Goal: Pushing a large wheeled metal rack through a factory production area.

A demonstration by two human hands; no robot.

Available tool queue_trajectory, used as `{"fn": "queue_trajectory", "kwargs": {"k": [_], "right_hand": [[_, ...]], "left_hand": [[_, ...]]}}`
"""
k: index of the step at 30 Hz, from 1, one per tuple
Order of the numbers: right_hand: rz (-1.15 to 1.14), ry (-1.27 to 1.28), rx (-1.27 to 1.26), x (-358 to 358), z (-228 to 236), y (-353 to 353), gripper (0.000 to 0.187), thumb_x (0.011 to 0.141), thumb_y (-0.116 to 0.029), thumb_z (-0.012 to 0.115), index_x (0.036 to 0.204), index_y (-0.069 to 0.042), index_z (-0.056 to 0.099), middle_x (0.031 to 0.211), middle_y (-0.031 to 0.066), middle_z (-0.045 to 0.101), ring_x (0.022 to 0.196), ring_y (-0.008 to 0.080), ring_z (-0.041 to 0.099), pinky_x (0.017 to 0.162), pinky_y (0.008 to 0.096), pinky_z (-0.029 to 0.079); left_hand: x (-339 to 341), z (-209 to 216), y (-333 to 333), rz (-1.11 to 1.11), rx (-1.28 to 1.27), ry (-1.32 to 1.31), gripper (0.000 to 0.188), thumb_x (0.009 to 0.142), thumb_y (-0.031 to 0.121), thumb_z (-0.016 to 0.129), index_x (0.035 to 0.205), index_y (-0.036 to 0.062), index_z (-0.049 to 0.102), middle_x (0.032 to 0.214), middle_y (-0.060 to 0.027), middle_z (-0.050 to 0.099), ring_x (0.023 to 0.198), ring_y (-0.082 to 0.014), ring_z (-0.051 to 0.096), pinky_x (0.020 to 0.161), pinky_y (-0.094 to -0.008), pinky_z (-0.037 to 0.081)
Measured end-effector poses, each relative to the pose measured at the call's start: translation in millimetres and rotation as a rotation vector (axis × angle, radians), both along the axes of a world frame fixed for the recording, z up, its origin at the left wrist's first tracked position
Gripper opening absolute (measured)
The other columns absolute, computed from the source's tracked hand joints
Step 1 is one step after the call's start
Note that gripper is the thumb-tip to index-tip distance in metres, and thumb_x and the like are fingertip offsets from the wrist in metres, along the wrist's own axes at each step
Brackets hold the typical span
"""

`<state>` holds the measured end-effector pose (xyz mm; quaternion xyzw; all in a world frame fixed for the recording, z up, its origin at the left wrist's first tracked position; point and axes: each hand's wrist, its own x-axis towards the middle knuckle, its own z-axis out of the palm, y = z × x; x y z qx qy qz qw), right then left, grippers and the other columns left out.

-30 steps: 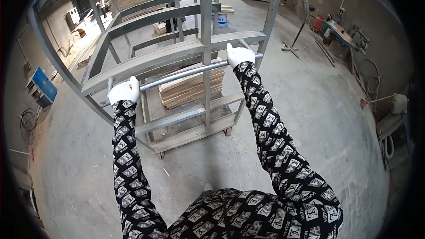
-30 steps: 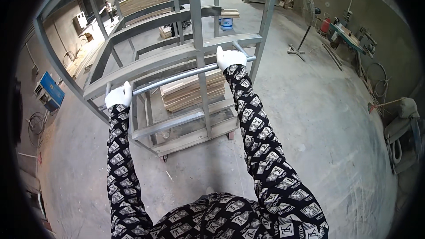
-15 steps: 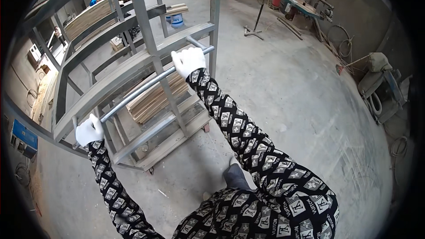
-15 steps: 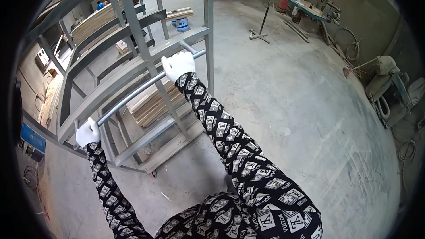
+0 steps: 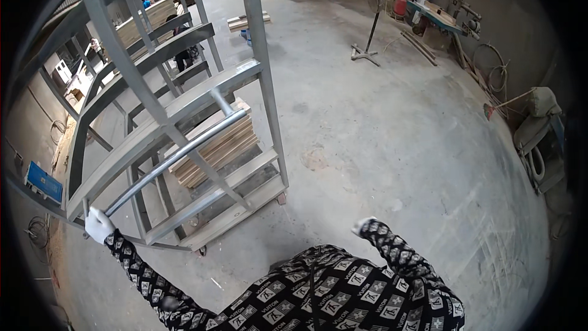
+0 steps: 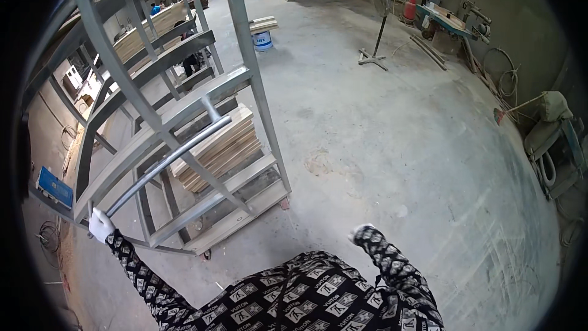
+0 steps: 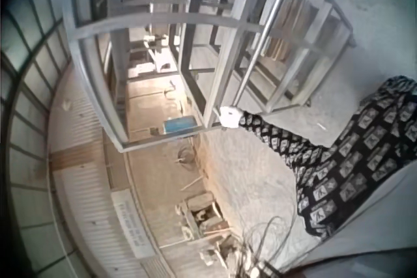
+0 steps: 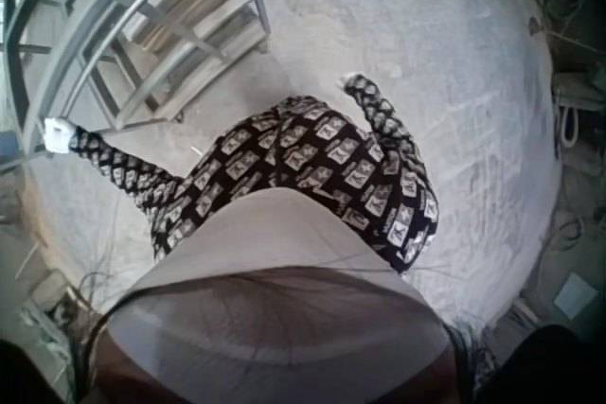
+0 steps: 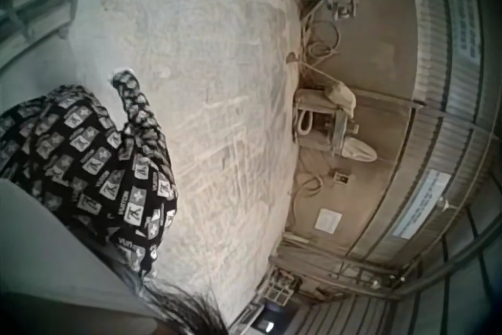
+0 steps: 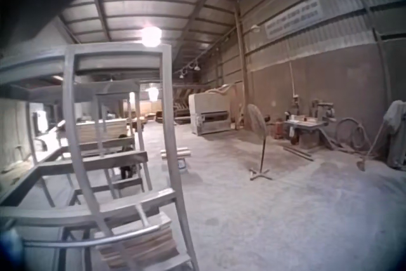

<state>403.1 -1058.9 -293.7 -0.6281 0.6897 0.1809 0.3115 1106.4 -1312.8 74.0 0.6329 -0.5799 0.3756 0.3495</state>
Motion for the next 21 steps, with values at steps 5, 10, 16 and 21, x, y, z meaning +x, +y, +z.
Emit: {"fn": "queue_trajectory", "kwargs": {"k": [5, 10, 16, 21], "right_hand": [[-0.399, 0.151, 0.317, -135.4, -38.6, 184.0, 0.046, 0.093, -0.045, 0.038, 0.122, -0.017, 0.059, 0.124, 0.007, 0.06, 0.117, 0.0248, 0.053, 0.098, 0.0388, 0.042], [-0.602, 0.016, 0.224, -143.6, -55.2, 243.4, 0.045, 0.09, -0.043, 0.047, 0.118, -0.013, 0.062, 0.123, 0.0138, 0.06, 0.116, 0.0287, 0.054, 0.093, 0.0409, 0.046], [-0.494, -0.195, 0.324, -106.3, -109.8, 141.5, 0.05, 0.09, -0.049, 0.045, 0.12, -0.012, 0.061, 0.125, 0.0162, 0.057, 0.118, 0.0304, 0.052, 0.095, 0.0425, 0.044], [-0.363, -0.157, 0.337, -84.0, -66.2, -23.1, 0.053, 0.091, -0.055, 0.04, 0.124, -0.016, 0.058, 0.121, 0.0165, 0.06, 0.117, 0.0346, 0.052, 0.099, 0.0445, 0.04]], "left_hand": [[3.5, -19.5, 5.4, 0.168, -0.041, 0.095, 0.041, 0.09, 0.025, 0.037, 0.068, 0.007, 0.067, 0.075, -0.0144, 0.063, 0.084, -0.0318, 0.057, 0.078, -0.0438, 0.045], [53.0, -43.5, -11.0, 0.406, -0.213, 0.302, 0.031, 0.082, 0.032, 0.048, 0.088, 0.0156, 0.074, 0.093, -0.011, 0.069, 0.088, -0.0278, 0.057, 0.084, -0.0388, 0.042], [67.6, -42.2, 9.0, 0.255, -0.203, 0.717, 0.037, 0.084, 0.023, 0.045, 0.101, 0.0049, 0.072, 0.118, -0.0146, 0.062, 0.111, -0.0289, 0.056, 0.096, -0.0382, 0.043], [-1.1, -59.0, 41.3, 0.692, -0.302, 0.579, 0.051, 0.098, 0.044, 0.027, 0.132, 0.0146, 0.053, 0.129, -0.0133, 0.056, 0.116, -0.0339, 0.054, 0.098, -0.042, 0.043]]}}
